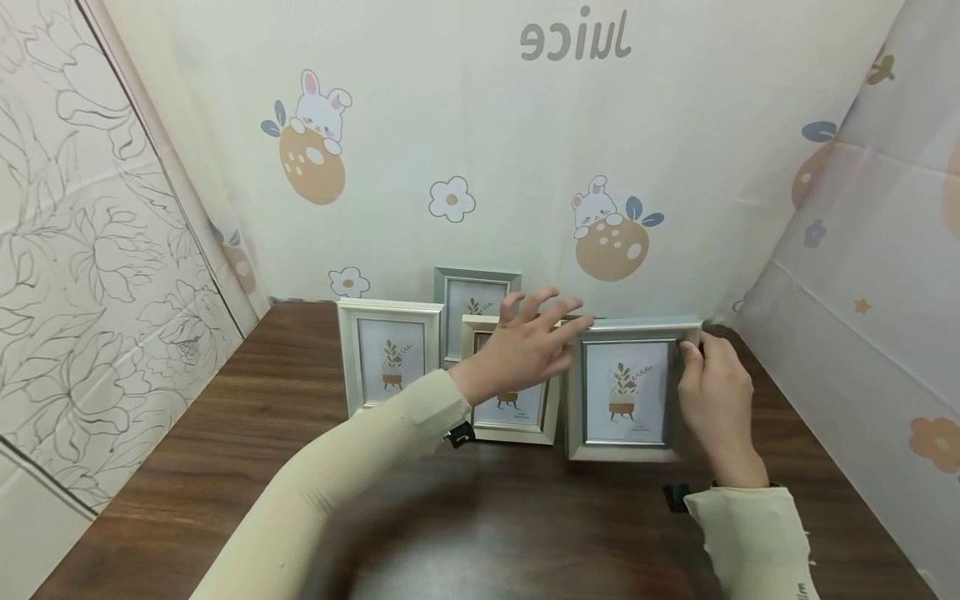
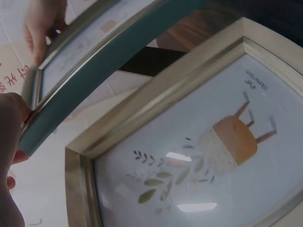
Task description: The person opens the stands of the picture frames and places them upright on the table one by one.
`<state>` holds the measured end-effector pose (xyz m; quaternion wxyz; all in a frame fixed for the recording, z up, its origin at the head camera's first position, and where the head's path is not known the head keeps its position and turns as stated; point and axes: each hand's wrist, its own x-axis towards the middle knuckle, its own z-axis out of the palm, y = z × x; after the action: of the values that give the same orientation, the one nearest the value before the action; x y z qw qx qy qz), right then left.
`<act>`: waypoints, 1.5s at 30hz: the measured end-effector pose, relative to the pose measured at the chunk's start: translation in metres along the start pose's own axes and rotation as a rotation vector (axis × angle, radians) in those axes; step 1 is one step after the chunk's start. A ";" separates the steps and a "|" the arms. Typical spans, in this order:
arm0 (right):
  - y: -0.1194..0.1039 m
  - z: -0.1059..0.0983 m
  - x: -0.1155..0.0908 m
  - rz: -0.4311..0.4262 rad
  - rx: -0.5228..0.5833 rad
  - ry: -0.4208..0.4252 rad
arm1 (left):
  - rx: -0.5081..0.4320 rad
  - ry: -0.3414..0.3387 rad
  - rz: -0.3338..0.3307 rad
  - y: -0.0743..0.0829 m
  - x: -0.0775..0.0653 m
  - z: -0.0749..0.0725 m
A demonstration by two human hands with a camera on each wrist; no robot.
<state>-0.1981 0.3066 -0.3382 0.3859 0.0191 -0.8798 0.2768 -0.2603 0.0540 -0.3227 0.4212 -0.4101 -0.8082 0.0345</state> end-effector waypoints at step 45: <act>0.028 0.002 -0.018 0.067 0.005 -0.189 | -0.048 -0.133 -0.009 0.022 -0.012 0.005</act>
<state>-0.1937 0.3261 -0.3653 0.2915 0.0167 -0.9118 0.2887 -0.2465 0.0614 -0.3427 0.3568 -0.4135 -0.8367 0.0403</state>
